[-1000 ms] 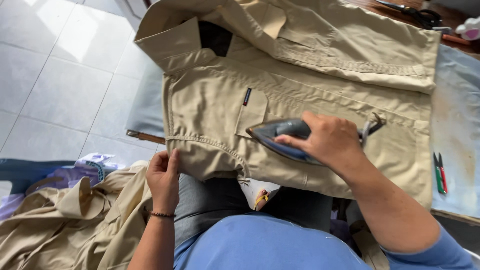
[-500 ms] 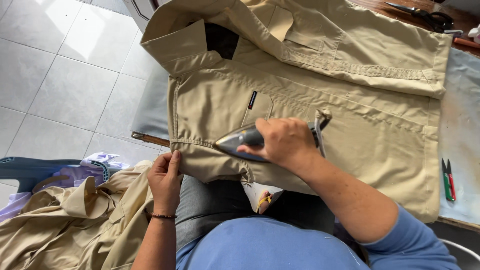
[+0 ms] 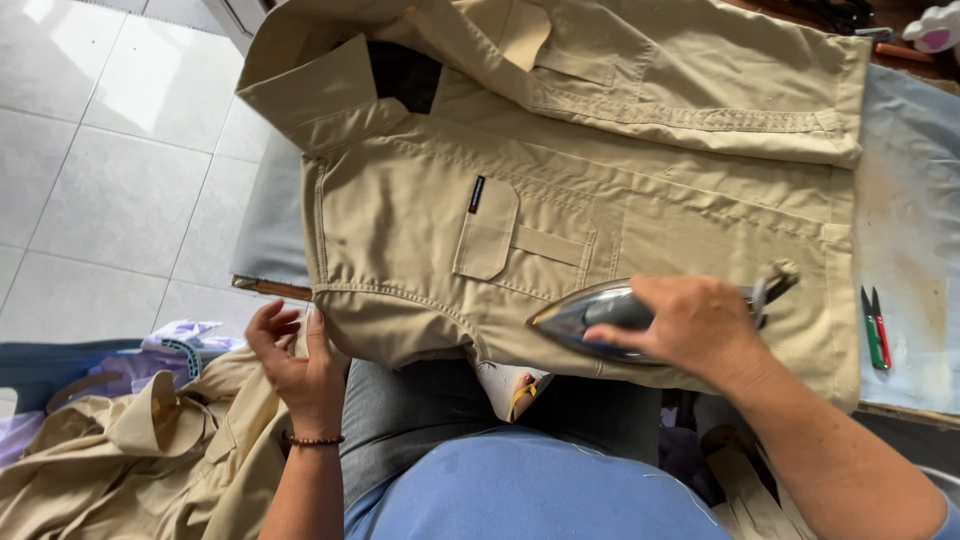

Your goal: The person irons a beige shirt on a table, smoothing the body and sleeves with an electric iron. They use a cardboard tube to press the sleeve cuffs and then fold the shirt.

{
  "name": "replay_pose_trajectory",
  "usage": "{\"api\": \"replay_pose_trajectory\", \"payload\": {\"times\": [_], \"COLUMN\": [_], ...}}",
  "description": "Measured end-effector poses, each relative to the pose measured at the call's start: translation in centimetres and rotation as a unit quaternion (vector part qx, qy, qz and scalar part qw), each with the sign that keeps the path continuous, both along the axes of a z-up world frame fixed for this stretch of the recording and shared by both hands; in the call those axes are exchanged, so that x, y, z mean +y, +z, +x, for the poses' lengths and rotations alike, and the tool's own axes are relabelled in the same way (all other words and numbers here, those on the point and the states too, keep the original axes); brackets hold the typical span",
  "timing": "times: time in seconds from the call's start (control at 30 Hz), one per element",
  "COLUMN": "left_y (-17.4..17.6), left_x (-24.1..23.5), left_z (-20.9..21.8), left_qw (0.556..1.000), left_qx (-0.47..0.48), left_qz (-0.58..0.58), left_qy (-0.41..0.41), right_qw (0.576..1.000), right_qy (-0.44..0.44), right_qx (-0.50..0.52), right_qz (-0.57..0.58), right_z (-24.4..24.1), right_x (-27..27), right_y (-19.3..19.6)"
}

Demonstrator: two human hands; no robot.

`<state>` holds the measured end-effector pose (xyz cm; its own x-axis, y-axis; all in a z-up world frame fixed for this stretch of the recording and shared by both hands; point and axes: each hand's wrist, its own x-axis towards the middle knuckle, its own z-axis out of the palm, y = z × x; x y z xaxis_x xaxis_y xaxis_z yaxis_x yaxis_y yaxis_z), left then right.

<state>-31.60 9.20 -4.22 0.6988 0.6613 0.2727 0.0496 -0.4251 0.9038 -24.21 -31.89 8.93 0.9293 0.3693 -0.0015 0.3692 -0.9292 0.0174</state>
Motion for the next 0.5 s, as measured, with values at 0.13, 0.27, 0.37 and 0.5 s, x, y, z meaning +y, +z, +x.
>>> {"api": "replay_pose_trajectory", "payload": {"times": [0.13, 0.27, 0.37, 0.5], "left_y": [6.7, 8.8, 7.7, 5.8], "left_x": [-3.1, -7.3, -10.2, -12.9], "left_z": [1.7, 5.9, 8.1, 10.3], "left_qw": [0.967, 0.917, 0.863, 0.818], "left_qx": [-0.096, -0.078, -0.012, 0.118], "left_qz": [0.232, 0.293, 0.373, 0.416], "left_qy": [-0.047, -0.260, -0.340, -0.379], "right_qw": [0.979, 0.988, 0.989, 0.981], "right_qy": [-0.133, -0.128, -0.143, -0.145], "right_qx": [0.115, 0.001, -0.017, -0.128], "right_qz": [-0.101, -0.081, -0.042, 0.011], "right_z": [3.1, 6.2, 9.1, 11.1], "right_x": [0.8, 2.4, 4.6, 5.1], "right_y": [2.0, 0.4, -0.4, -3.2]}}
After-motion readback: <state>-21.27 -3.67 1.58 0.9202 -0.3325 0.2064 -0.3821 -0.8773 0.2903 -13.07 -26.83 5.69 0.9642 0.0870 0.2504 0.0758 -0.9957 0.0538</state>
